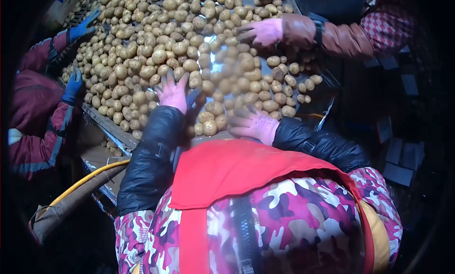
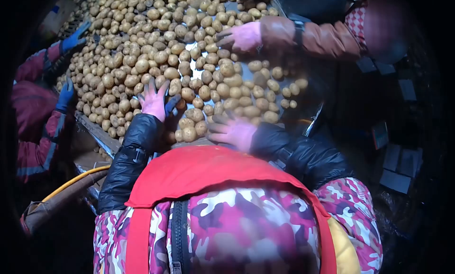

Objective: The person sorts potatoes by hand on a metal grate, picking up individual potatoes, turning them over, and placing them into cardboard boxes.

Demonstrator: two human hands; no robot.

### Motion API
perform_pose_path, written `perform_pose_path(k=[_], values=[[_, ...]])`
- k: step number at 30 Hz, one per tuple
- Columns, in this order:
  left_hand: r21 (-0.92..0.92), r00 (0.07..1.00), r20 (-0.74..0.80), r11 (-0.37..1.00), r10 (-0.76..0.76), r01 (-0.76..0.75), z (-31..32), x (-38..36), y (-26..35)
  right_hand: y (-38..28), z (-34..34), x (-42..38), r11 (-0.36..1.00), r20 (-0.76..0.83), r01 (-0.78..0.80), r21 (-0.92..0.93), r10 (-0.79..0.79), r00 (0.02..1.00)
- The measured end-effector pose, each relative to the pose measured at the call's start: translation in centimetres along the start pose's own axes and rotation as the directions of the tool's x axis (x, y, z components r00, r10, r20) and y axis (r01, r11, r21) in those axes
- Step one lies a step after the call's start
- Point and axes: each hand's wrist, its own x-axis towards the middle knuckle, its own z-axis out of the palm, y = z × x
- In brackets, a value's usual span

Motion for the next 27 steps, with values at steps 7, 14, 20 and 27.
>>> perform_pose_path(k=[7, 14, 20, 27], values=[[0.032, 0.969, -0.064, 0.971, 0.239, -0.237, 1.1, -8.1, -2.0, 0.0, -1.2, 6.4, 0.969, -0.048, 0.204, -0.137, -0.213, 0.976], [0.07, 0.959, -0.153, 0.966, -0.237, 0.25, -0.7, -14.1, -5.7, 10.3, -3.7, 13.9, 0.93, -0.264, -0.328, -0.166, 0.279, 0.923], [0.208, 0.969, 0.073, 0.954, -0.235, 0.216, 2.1, -10.1, -3.9, 13.1, -3.5, 7.4, 0.77, -0.486, -0.636, -0.049, 0.538, 0.689], [-0.307, 0.939, -0.237, 0.898, 0.248, -0.315, -2.9, -2.2, -1.1, 5.3, -0.1, 3.8, 0.859, -0.407, -0.491, -0.147, 0.4, 0.821]])
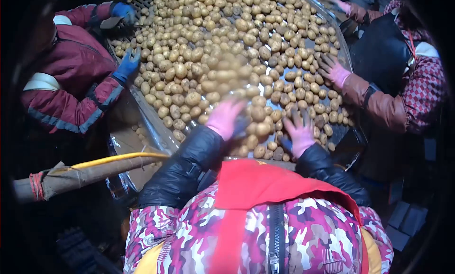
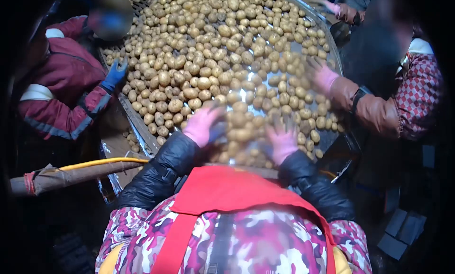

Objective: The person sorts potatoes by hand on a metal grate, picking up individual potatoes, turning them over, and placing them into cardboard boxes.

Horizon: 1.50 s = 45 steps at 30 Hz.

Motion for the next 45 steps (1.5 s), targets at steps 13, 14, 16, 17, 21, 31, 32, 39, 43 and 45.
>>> perform_pose_path(k=[13, 14, 16, 17, 21, 31, 32, 39, 43, 45], values=[[0.253, 0.848, -0.061, 0.814, -0.527, 0.523, -1.7, 12.1, -4.4, -0.4, 0.9, 2.4, 0.997, -0.001, -0.066, -0.039, 0.066, 0.998], [0.275, 0.906, -0.026, 0.869, -0.422, 0.412, 0.4, 11.8, -3.4, -0.3, 1.1, 3.0, 0.998, -0.016, -0.047, -0.046, 0.046, 0.999], [0.274, 0.953, -0.087, 0.913, -0.291, 0.303, 0.9, 9.6, 0.5, 0.0, 1.3, 3.7, 0.997, -0.044, -0.025, -0.068, 0.022, 0.999], [0.322, 0.968, -0.041, 0.914, -0.247, 0.247, 1.1, 8.7, 1.0, 0.1, 1.6, 4.0, 0.997, -0.038, -0.021, -0.07, 0.018, 0.999], [0.368, 0.993, 0.05, 0.926, -0.107, 0.081, 0.4, 3.7, 2.4, -0.5, 0.8, 4.7, 0.995, -0.012, -0.019, -0.102, 0.018, 1.0], [0.453, 0.896, -0.006, 0.798, -0.444, 0.398, -1.7, -10.4, -1.5, -1.2, -0.5, 5.8, 0.996, 0.005, -0.072, -0.062, 0.072, 0.997], [0.443, 0.904, -0.061, 0.801, -0.422, 0.404, -2.1, -11.4, -1.9, -1.8, -0.7, 6.5, 0.991, 0.013, -0.125, -0.04, 0.126, 0.992], [0.443, 0.916, -0.131, 0.804, -0.38, 0.397, -1.2, -12.5, -3.2, -8.1, 0.8, 14.0, 0.928, 0.036, 0.363, 0.081, -0.367, 0.93], [0.376, 0.916, -0.188, 0.836, -0.353, 0.399, -1.7, -12.5, -3.8, -6.1, 0.6, 19.8, 0.905, 0.093, 0.425, 0.026, -0.425, 0.9], [0.303, 0.917, -0.265, 0.877, -0.299, 0.373, -2.0, -11.4, -4.0, -3.5, 0.5, 21.7, 0.899, 0.019, 0.435, -0.043, -0.434, 0.9]])
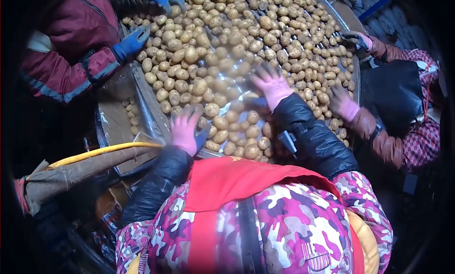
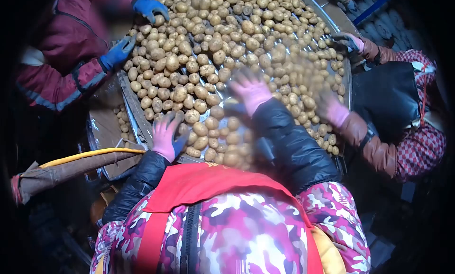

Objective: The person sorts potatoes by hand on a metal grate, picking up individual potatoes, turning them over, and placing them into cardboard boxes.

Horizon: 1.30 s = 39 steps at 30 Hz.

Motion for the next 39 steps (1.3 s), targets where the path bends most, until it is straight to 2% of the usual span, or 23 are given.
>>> perform_pose_path(k=[1, 2, 3, 5, 8, 9, 10, 11, 12, 13, 15, 19, 21, 22, 24, 25, 29, 31, 32, 33, 35, 37, 39], values=[[-0.044, 0.998, -0.063, 0.999, 0.02, -0.023, -0.3, 1.3, 0.4, 1.7, 0.9, 0.1, 0.997, -0.043, -0.015, -0.072, 0.012, 0.999], [-0.083, 0.991, -0.131, 0.995, 0.036, -0.047, -0.5, 2.7, 0.8, 3.0, -0.7, 0.8, 0.983, 0.045, -0.182, 0.017, 0.181, 0.982], [-0.125, 0.992, -0.112, 0.99, 0.056, -0.07, -0.6, 4.3, 1.3, 4.6, -0.7, 0.1, 0.936, 0.048, -0.343, 0.073, 0.34, 0.939], [-0.211, 0.99, -0.07, 0.969, 0.119, -0.132, -0.6, 7.5, 2.5, 9.7, 1.7, -1.1, 0.945, 0.008, -0.326, -0.016, 0.326, 0.945], [-0.148, 0.982, -0.024, 0.971, 0.185, -0.187, 2.2, 11.9, 3.5, 11.0, 1.0, -3.1, 0.909, 0.069, -0.404, -0.105, 0.412, 0.909], [-0.112, 0.976, -0.028, 0.97, 0.214, -0.216, 3.2, 13.2, 3.6, 10.6, 0.9, -4.6, 0.893, -0.022, -0.445, -0.07, 0.445, 0.895], [-0.09, 0.978, 0.066, 0.978, 0.196, -0.19, 3.0, 14.4, 4.2, 9.6, 0.9, -5.8, 0.878, -0.085, -0.479, 0.001, 0.477, 0.875], [-0.017, 0.965, 0.232, 0.992, 0.122, -0.122, 3.3, 15.8, 4.5, 8.3, 1.1, -6.7, 0.86, -0.147, -0.504, 0.073, 0.509, 0.848], [0.02, 0.946, 0.31, 0.994, 0.093, -0.104, 3.5, 16.6, 4.9, 7.6, 1.4, -7.6, 0.852, -0.072, -0.522, -0.027, 0.52, 0.851], [0.059, 0.919, 0.389, 0.994, 0.061, -0.091, 3.4, 17.3, 5.6, 6.2, 1.7, -8.3, 0.836, -0.081, -0.544, -0.079, 0.538, 0.839], [0.06, 0.901, 0.434, 0.997, 0.014, -0.045, 3.8, 18.3, 5.9, 3.4, -0.2, -8.7, 0.861, -0.019, -0.506, -0.051, 0.506, 0.863], [0.112, 0.798, 0.596, 0.993, -0.088, 0.026, 2.5, 20.2, 8.0, 0.1, -3.0, -3.2, 0.965, -0.102, -0.206, 0.161, 0.223, 0.969], [0.207, 0.804, 0.564, 0.975, -0.188, 0.083, 3.5, 20.2, 9.4, 0.4, -1.6, 0.3, 0.975, 0.016, -0.153, 0.159, 0.153, 0.988], [0.21, 0.82, 0.539, 0.974, -0.191, 0.089, 4.2, 19.8, 9.4, 0.6, -0.8, 2.1, 0.98, 0.124, -0.168, 0.108, 0.154, 0.98], [0.215, 0.829, 0.513, 0.968, -0.222, 0.127, 5.1, 19.6, 9.3, 2.1, 2.5, 5.2, 0.991, 0.201, -0.134, 0.02, 0.127, 0.971], [0.214, 0.83, 0.511, 0.968, -0.223, 0.129, 5.0, 19.8, 9.4, 2.7, 3.1, 6.4, 0.987, 0.295, -0.144, 0.077, 0.115, 0.949], [0.188, 0.853, 0.469, 0.969, -0.23, 0.159, 5.5, 19.3, 9.3, 3.0, 2.4, 6.2, 0.973, 0.303, -0.139, 0.186, 0.077, 0.95], [0.205, 0.915, 0.382, 0.977, -0.13, 0.053, 7.4, 17.4, 8.4, 2.1, -0.1, 4.5, 0.97, 0.283, -0.159, 0.185, 0.102, 0.954], [0.193, 0.9, 0.416, 0.98, -0.132, 0.054, 6.7, 17.1, 8.8, 2.2, 0.7, 3.5, 0.965, 0.256, -0.181, 0.19, 0.129, 0.958], [0.136, 0.917, 0.392, 0.99, -0.081, 0.03, 6.1, 16.3, 8.6, 2.3, 1.8, 2.3, 0.961, 0.225, -0.202, 0.187, 0.158, 0.961], [0.015, 0.942, 0.335, 0.999, 0.029, -0.035, 5.1, 14.9, 8.7, 1.9, 1.5, 0.2, 0.935, 0.08, -0.183, 0.304, 0.167, 0.983], [-0.218, 0.974, 0.205, 0.975, 0.099, -0.053, 3.6, 13.3, 7.9, 1.8, 1.5, -1.8, 0.915, -0.032, -0.16, 0.371, 0.184, 0.982], [-0.447, 0.992, 0.038, 0.89, 0.123, -0.093, 2.4, 11.0, 7.1, 0.4, 0.4, -2.9, 0.798, 0.064, -0.335, 0.501, 0.351, 0.934]])
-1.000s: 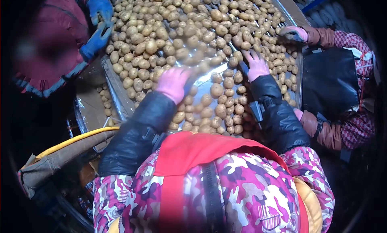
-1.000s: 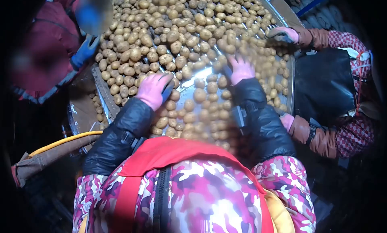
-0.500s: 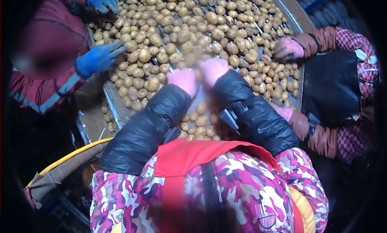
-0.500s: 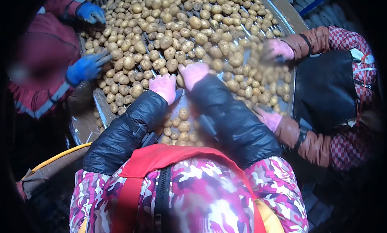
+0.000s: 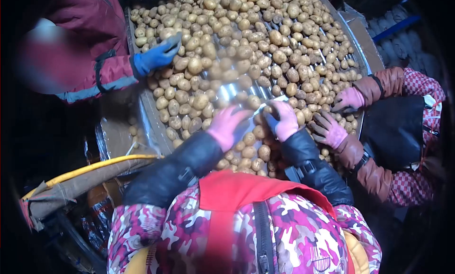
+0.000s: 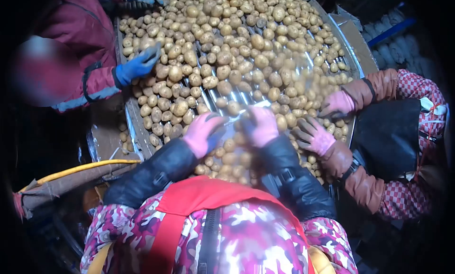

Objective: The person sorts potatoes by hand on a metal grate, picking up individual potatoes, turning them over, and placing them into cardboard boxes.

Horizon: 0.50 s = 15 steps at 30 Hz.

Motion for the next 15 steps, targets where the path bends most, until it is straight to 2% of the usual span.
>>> perform_pose_path(k=[1, 2, 3, 4, 5, 6, 9, 10, 12, 14, 15], values=[[-0.3, 0.981, 0.017, 0.935, -0.193, 0.189, 0.1, -1.1, 0.3, -3.1, -2.2, 0.1, 0.994, 0.072, -0.073, 0.079, 0.067, 0.995], [-0.649, 0.922, 0.206, 0.659, -0.329, 0.38, -0.5, -1.6, 0.2, -6.4, -4.0, 0.4, 0.977, 0.153, -0.15, 0.15, 0.127, 0.98], [-0.825, 0.809, 0.383, 0.229, -0.446, 0.517, -1.0, -2.2, 0.1, -7.2, -3.4, 0.1, 0.982, 0.138, 0.005, 0.19, -0.032, 0.99], [-0.787, 0.678, 0.568, -0.066, -0.468, 0.614, -3.8, -1.9, 1.2, -8.0, -2.9, 0.0, 0.961, 0.122, 0.158, 0.229, -0.19, 0.974], [-0.791, 0.677, 0.611, -0.267, -0.411, 0.551, -4.1, -2.9, 0.7, -10.0, -3.4, 0.9, 0.871, 0.068, 0.401, 0.282, -0.435, 0.898], [-0.749, 0.68, 0.645, -0.462, -0.349, 0.474, -4.1, -4.4, 0.1, -9.7, -2.3, 1.2, 0.84, 0.041, 0.454, 0.298, -0.487, 0.873], [-0.774, 0.729, 0.63, -0.303, -0.27, 0.557, -4.1, -9.9, -1.8, -9.1, -0.7, 4.6, 0.943, 0.087, 0.191, 0.274, -0.222, 0.971], [-0.767, 0.721, 0.638, -0.304, -0.271, 0.565, -4.1, -11.2, -2.0, -7.6, 0.5, 6.2, 0.972, 0.064, 0.186, 0.146, -0.197, 0.978], [-0.757, 0.708, 0.651, -0.293, -0.273, 0.584, -4.7, -13.0, -2.4, -7.6, 1.7, 9.1, 0.992, 0.226, 0.128, -0.001, -0.125, 0.966], [-0.693, 0.647, 0.704, -0.482, -0.293, 0.536, -6.5, -12.6, -1.3, -10.2, 4.0, 10.6, 0.968, 0.384, 0.159, -0.192, -0.075, 0.92], [-0.654, 0.614, 0.73, -0.567, -0.3, 0.5, -7.0, -12.3, -0.8, -11.0, 5.5, 11.4, 0.958, 0.44, 0.095, -0.271, 0.035, 0.897]])
